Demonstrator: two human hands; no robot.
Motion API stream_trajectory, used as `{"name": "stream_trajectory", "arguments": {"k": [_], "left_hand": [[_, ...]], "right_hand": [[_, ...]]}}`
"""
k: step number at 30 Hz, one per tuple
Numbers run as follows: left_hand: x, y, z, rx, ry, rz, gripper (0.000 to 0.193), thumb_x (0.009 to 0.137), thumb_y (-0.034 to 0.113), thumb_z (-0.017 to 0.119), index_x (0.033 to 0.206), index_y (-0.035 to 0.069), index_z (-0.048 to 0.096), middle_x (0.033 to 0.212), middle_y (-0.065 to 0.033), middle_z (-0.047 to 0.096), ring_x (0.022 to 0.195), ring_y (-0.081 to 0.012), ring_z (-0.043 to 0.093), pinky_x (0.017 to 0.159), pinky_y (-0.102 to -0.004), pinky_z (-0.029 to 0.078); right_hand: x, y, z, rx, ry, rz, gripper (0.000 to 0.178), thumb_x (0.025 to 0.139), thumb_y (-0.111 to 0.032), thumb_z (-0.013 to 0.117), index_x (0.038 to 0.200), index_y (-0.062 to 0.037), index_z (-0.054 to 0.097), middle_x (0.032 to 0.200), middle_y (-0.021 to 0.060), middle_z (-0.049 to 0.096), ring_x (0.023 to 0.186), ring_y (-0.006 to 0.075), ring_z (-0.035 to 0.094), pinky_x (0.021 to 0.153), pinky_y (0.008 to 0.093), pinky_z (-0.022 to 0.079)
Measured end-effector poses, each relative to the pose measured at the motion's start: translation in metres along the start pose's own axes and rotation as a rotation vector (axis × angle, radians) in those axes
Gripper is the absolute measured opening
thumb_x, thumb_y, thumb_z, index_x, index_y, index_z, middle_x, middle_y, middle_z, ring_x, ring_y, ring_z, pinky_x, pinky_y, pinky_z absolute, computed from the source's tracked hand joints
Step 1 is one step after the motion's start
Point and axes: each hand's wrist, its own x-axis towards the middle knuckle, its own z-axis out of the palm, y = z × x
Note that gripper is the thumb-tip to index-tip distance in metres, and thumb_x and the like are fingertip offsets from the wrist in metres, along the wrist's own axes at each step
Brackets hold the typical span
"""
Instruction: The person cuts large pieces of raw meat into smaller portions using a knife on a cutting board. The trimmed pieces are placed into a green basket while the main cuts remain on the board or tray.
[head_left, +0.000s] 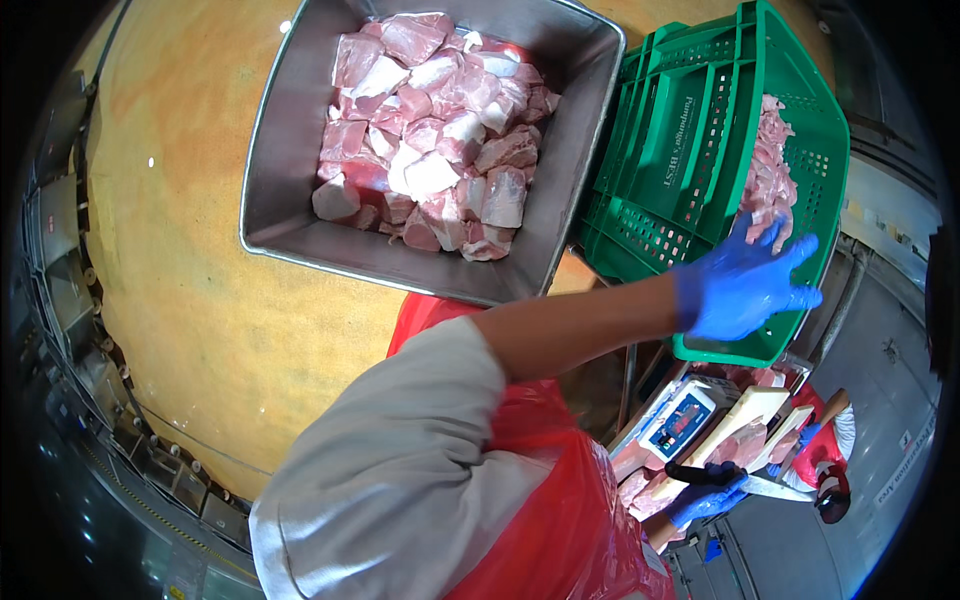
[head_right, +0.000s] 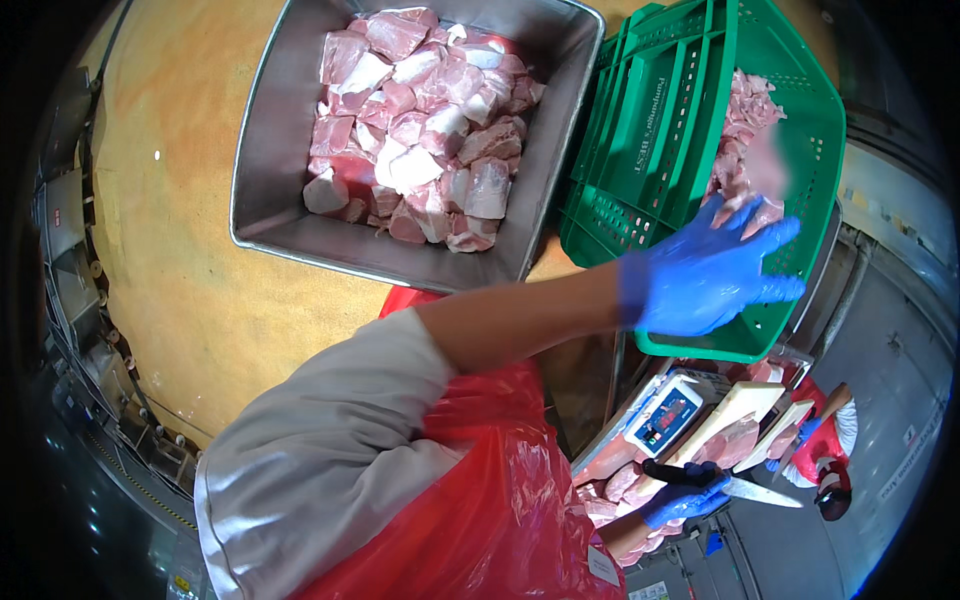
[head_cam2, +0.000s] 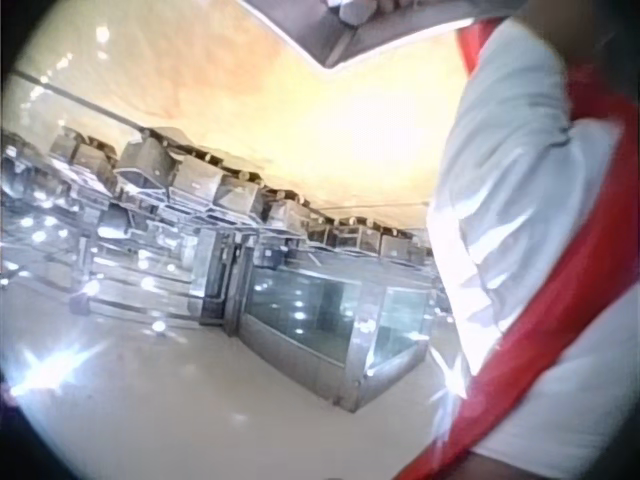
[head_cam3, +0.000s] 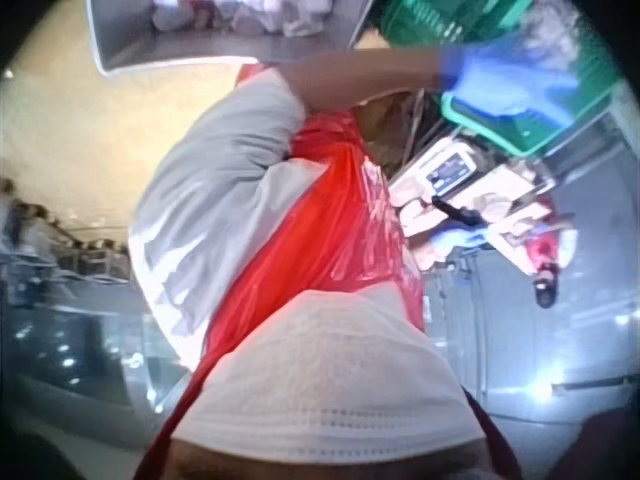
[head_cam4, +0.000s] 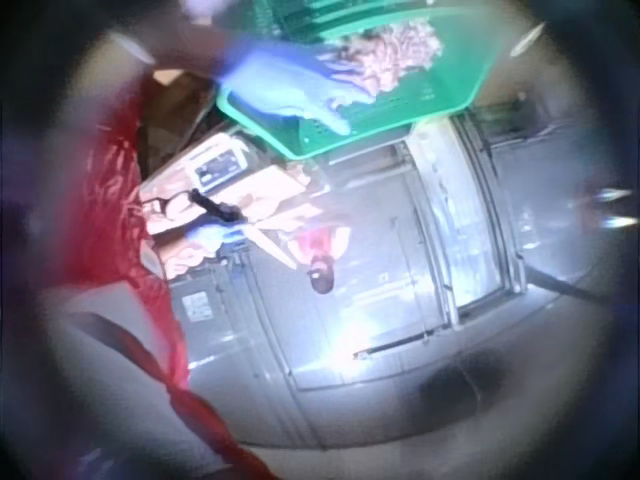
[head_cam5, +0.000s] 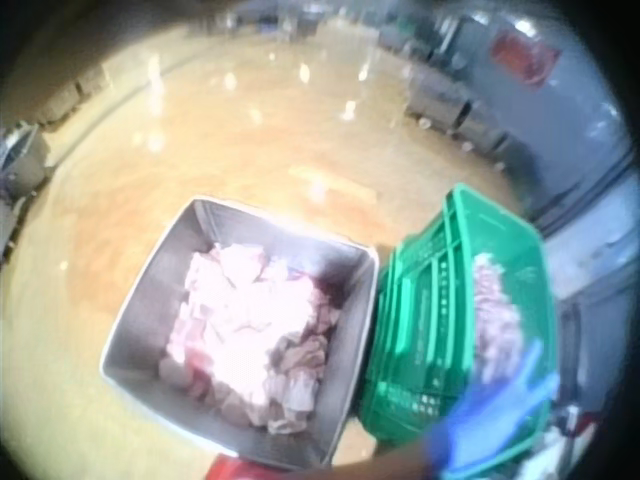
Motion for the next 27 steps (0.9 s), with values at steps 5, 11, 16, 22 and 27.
{"name": "stream_trajectory", "arguments": {"k": [5,11,16,22,27], "left_hand": [[-0.174,-0.135,-0.054,-0.152,0.039,-0.558,0.035,0.082,0.003,0.062,0.116,0.006,0.067,0.113,-0.0151,0.067,0.104,-0.0317,0.064,0.092,-0.0419,0.051],[-0.418,-0.347,-0.142,0.504,-0.693,-1.016,0.056,0.080,0.022,0.069,0.131,0.002,0.059,0.133,-0.0252,0.057,0.125,-0.0409,0.054,0.106,-0.0467,0.044],[-0.454,-0.367,-0.113,0.723,-0.914,-1.018,0.060,0.090,0.040,0.066,0.137,0.004,0.053,0.147,-0.0291,0.041,0.137,-0.0457,0.039,0.105,-0.0553,0.042],[-0.448,-0.347,-0.090,0.682,-0.629,-1.379,0.037,0.099,0.038,0.053,0.118,0.006,0.058,0.113,-0.0254,0.066,0.107,-0.0451,0.064,0.088,-0.0539,0.051],[-0.445,-0.301,-0.057,0.680,-0.881,-1.152,0.027,0.096,0.028,0.057,0.117,0.011,0.062,0.105,-0.0208,0.068,0.094,-0.0413,0.069,0.083,-0.0532,0.055]], "right_hand": [[-0.012,0.009,-0.026,-0.057,0.079,0.065,0.029,0.102,-0.033,0.056,0.099,-0.0044,0.056,0.079,0.0043,0.057,0.059,0.0135,0.049,0.052,0.0279,0.039],[-0.019,0.009,-0.015,-0.177,0.047,0.098,0.029,0.104,-0.033,0.056,0.103,-0.0036,0.056,0.077,0.0019,0.054,0.060,0.0125,0.049,0.053,0.0265,0.042],[-0.027,0.013,-0.017,-0.282,0.001,0.129,0.028,0.104,-0.031,0.056,0.111,-0.0037,0.055,0.075,0.0007,0.051,0.060,0.0106,0.048,0.053,0.0237,0.042],[-0.030,0.001,0.010,-0.330,0.097,0.152,0.034,0.103,-0.033,0.057,0.119,-0.0035,0.054,0.075,0.0006,0.050,0.059,0.0096,0.046,0.053,0.0233,0.042],[-0.028,0.006,-0.002,-0.308,0.059,0.169,0.036,0.103,-0.032,0.056,0.123,-0.0031,0.054,0.075,0.0006,0.050,0.057,0.0094,0.046,0.050,0.0226,0.041]]}}
